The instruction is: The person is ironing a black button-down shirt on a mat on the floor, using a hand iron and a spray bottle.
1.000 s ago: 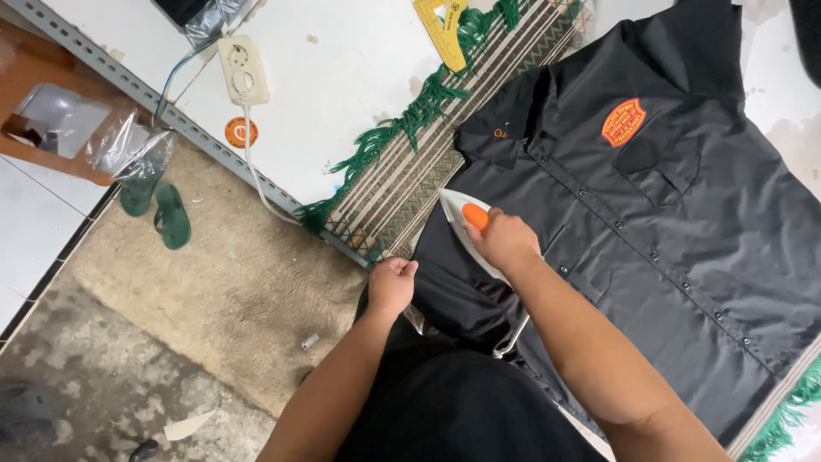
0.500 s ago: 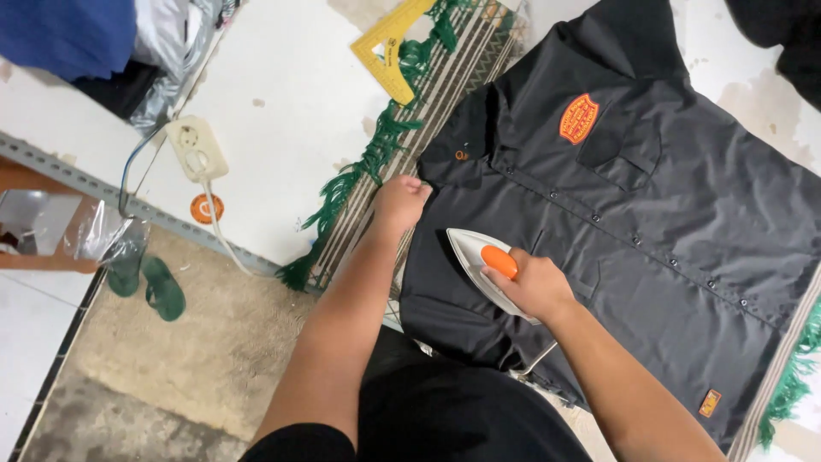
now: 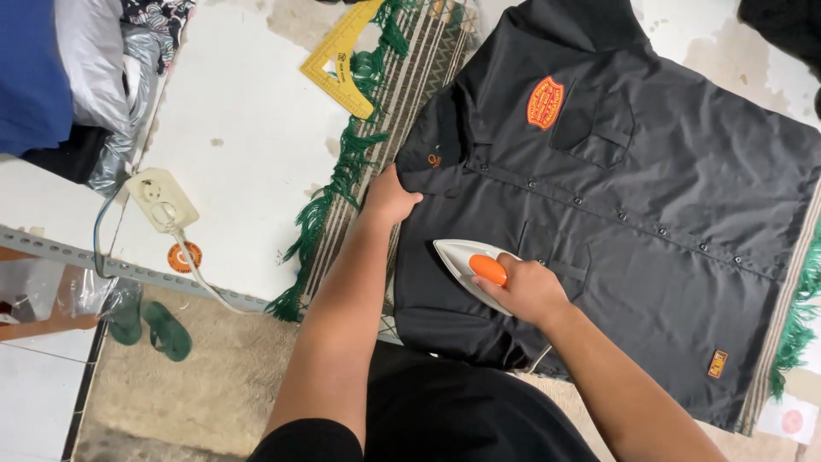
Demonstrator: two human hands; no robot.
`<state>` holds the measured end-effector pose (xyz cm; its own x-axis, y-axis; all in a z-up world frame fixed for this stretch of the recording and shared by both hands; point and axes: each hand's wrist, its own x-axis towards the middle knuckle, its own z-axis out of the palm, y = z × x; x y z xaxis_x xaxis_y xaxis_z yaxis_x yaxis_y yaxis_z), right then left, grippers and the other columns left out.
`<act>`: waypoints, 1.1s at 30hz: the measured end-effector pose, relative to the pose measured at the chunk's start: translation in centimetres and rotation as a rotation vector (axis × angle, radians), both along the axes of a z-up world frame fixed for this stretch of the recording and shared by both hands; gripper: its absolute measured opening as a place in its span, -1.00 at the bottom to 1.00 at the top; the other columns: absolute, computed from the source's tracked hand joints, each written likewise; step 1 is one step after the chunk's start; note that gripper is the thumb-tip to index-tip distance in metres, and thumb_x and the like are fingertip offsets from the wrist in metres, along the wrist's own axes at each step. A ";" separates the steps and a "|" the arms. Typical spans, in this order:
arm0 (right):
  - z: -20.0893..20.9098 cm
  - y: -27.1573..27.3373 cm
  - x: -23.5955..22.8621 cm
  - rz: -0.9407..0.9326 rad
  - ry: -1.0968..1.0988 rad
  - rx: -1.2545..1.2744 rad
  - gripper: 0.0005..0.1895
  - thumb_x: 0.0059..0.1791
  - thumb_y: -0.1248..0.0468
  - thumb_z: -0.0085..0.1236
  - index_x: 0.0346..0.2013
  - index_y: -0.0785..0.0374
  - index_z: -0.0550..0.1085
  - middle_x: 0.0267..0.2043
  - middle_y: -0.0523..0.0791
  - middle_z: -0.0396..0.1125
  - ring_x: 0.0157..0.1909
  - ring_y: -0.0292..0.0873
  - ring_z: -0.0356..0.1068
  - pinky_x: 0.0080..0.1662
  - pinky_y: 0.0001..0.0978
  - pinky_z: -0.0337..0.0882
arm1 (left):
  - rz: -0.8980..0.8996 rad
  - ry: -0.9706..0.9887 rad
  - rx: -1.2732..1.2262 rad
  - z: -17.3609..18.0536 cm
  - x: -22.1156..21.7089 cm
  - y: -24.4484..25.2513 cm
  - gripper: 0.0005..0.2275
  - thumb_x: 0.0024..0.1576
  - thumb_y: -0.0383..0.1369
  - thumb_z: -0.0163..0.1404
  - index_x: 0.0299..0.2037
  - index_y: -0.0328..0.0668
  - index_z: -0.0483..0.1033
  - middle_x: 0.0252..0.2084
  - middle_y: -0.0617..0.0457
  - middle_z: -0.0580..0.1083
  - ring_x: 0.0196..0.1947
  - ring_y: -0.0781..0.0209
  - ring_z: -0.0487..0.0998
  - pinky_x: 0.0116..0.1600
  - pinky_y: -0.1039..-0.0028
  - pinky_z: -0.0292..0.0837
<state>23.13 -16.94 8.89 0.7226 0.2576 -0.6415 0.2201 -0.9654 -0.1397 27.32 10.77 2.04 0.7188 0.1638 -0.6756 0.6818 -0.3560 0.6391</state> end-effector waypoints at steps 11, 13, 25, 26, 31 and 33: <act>0.6 2.6 0.4 0.122 0.022 -0.082 -0.43 -0.07 -0.35 -0.01 -0.10 0.00 0.48 -0.27 0.01 0.54 -0.12 0.13 0.57 -0.06 -0.06 0.54 | 0.032 -0.077 0.164 -3.7 -0.7 0.1 -0.73 0.16 -0.43 0.05 0.03 -0.42 0.49 0.05 -0.33 0.49 0.12 -0.27 0.55 0.01 0.07 0.65; 0.4 2.8 0.7 0.144 0.020 -0.085 -0.43 -0.06 -0.33 -0.01 -0.09 0.02 0.48 -0.27 0.02 0.54 -0.12 0.14 0.57 -0.07 -0.04 0.54 | 0.034 -0.103 0.167 -2.4 -0.7 0.2 -0.77 0.14 -0.43 0.03 -0.05 -0.41 0.53 -0.03 -0.31 0.52 0.04 -0.27 0.59 -0.07 0.10 0.67; -0.1 3.0 1.2 0.153 0.010 -0.093 -0.40 -0.06 -0.36 -0.06 -0.08 0.02 0.45 -0.29 0.04 0.52 -0.11 0.18 0.55 -0.06 0.01 0.54 | 0.039 -0.094 0.041 0.5 0.0 0.3 -0.44 0.26 -0.44 0.01 0.45 -0.48 0.10 0.38 -0.47 0.24 0.39 -0.35 0.28 0.30 -0.01 0.46; -0.5 2.8 1.2 0.158 0.010 -0.093 -0.40 -0.06 -0.36 -0.06 -0.09 0.02 0.45 -0.30 0.03 0.51 -0.12 0.17 0.56 -0.07 0.00 0.54 | 0.002 -0.093 0.063 0.6 -0.1 0.3 -0.44 0.27 -0.45 0.00 0.45 -0.47 0.11 0.35 -0.47 0.27 0.37 -0.34 0.32 0.29 -0.01 0.47; -1.2 2.7 1.5 0.185 0.016 -0.109 -0.39 -0.05 -0.37 -0.08 -0.06 0.02 0.44 -0.29 0.03 0.52 -0.12 0.18 0.56 -0.07 -0.01 0.54 | -0.104 -0.078 0.067 0.1 -0.2 1.1 -0.35 0.22 -0.38 0.11 0.47 -0.44 0.07 0.34 -0.43 0.31 0.35 -0.28 0.36 0.27 -0.01 0.48; -1.2 2.8 1.8 0.168 0.026 -0.090 -0.42 -0.04 -0.34 -0.06 -0.07 0.02 0.45 -0.28 0.03 0.52 -0.12 0.18 0.56 -0.07 -0.02 0.54 | -0.084 -0.047 0.027 0.1 -0.4 1.1 -0.30 0.19 -0.41 0.14 0.49 -0.39 0.01 0.22 -0.34 0.44 0.26 -0.15 0.48 0.24 -0.01 0.52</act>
<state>24.93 -14.09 7.73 0.6570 0.3142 -0.6853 0.3770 -0.9241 -0.0623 26.94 11.87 2.15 0.7618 0.1194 -0.6367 0.6181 -0.4284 0.6591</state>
